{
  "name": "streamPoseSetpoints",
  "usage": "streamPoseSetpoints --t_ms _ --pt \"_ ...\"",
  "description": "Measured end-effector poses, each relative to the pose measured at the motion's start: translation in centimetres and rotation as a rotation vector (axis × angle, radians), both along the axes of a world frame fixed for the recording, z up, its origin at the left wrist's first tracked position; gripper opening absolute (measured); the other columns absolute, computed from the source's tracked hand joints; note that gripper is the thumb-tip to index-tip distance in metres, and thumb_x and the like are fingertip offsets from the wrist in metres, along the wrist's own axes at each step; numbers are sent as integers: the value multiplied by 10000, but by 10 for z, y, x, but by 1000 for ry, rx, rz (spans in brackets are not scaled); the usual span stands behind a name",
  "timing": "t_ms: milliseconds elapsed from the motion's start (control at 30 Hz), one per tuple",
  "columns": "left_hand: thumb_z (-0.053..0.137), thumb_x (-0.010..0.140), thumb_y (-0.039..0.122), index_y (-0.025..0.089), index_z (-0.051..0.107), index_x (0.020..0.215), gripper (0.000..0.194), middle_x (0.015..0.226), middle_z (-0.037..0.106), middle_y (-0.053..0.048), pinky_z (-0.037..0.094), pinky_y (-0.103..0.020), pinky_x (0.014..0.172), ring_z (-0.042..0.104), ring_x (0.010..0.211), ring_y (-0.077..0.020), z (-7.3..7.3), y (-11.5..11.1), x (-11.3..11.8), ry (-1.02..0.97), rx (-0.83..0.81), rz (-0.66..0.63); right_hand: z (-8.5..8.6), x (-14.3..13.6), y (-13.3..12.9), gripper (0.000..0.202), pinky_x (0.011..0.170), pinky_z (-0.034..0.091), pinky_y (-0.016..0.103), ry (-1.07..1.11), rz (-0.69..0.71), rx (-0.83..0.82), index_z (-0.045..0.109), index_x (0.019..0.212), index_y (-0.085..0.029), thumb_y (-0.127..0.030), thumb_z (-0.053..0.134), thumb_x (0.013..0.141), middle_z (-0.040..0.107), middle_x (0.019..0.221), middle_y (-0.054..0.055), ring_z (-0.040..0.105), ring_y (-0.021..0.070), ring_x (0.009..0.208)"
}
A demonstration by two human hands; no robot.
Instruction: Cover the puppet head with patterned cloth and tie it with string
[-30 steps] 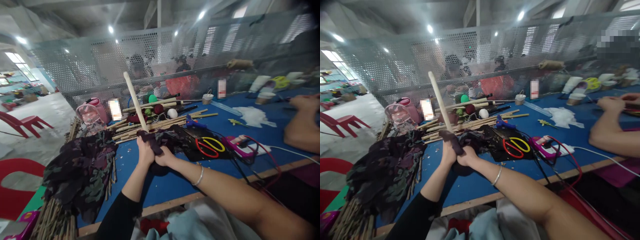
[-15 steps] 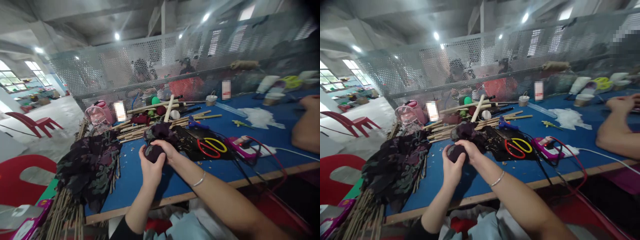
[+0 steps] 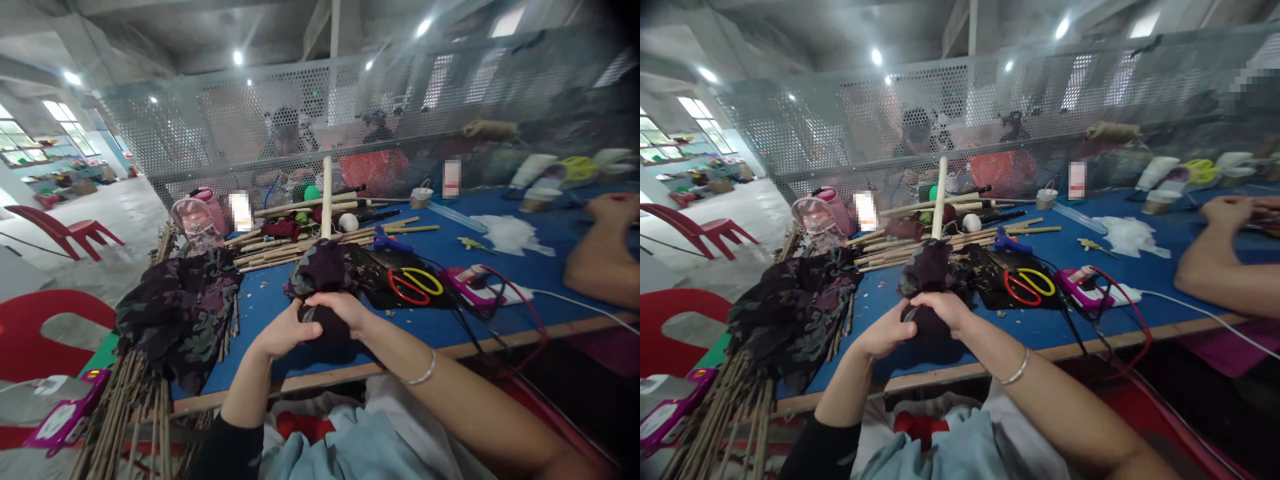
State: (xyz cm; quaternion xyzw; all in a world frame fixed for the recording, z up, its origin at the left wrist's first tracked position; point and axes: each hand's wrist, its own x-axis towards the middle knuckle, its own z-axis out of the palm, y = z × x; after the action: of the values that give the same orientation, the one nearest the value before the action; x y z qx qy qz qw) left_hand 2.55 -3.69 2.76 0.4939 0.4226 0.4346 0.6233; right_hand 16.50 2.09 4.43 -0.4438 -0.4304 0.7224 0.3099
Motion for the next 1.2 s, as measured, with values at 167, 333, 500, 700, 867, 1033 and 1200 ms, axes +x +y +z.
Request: streamPoseSetpoints --t_ms 167,333,500,700,867,1033,1200 --pt "776 537 464 117 506 1139 746 1110 590 -110 428 -352 886 536 1046 -277 -5 -3 12 88 152 113 -1 1 -2 140 579 439 259 -36 -41 122 683 640 -155 -262 693 550 677 627 -7 585 150 593" --pt "717 622 401 118 587 1003 493 876 642 -46 455 -298 741 582 819 -209 -12 2 28 201 155 310 -7 6 9 111 587 440 266 -95 -40 162 671 609 -186 -270 692 540 676 628 -25 588 165 624" --pt "783 531 445 109 621 1048 637 992 666 -108 451 -373 850 598 932 -269 -7 20 16 41 73 -48 -2 11 3 150 714 468 311 -87 -10 248 699 666 -181 -234 694 526 710 739 4 616 207 754" --pt "757 582 473 133 663 1043 580 1092 657 -128 388 -443 977 573 1055 -307 -7 30 20 -64 66 -67 1 11 5 276 833 472 375 37 74 239 720 821 -178 -196 672 550 725 879 40 628 242 866" --pt "791 565 391 134 658 1064 577 1021 683 -128 397 -462 964 585 1041 -314 -9 30 16 -99 28 7 6 2 7 282 903 446 362 46 34 441 721 824 -187 -190 658 549 700 1023 56 596 252 989" --pt "823 371 543 98 642 1071 849 993 672 -155 433 -459 900 584 997 -343 -5 29 3 -130 -22 -92 11 -5 12 286 791 493 361 -13 45 269 716 814 -148 -222 687 540 725 881 61 638 244 832" --pt "814 500 423 102 639 1059 668 1066 641 -120 434 -375 884 575 967 -276 -1 28 6 -30 82 -4 14 -5 16 296 804 488 322 -69 34 380 720 844 -158 -220 694 556 719 927 47 626 221 878"
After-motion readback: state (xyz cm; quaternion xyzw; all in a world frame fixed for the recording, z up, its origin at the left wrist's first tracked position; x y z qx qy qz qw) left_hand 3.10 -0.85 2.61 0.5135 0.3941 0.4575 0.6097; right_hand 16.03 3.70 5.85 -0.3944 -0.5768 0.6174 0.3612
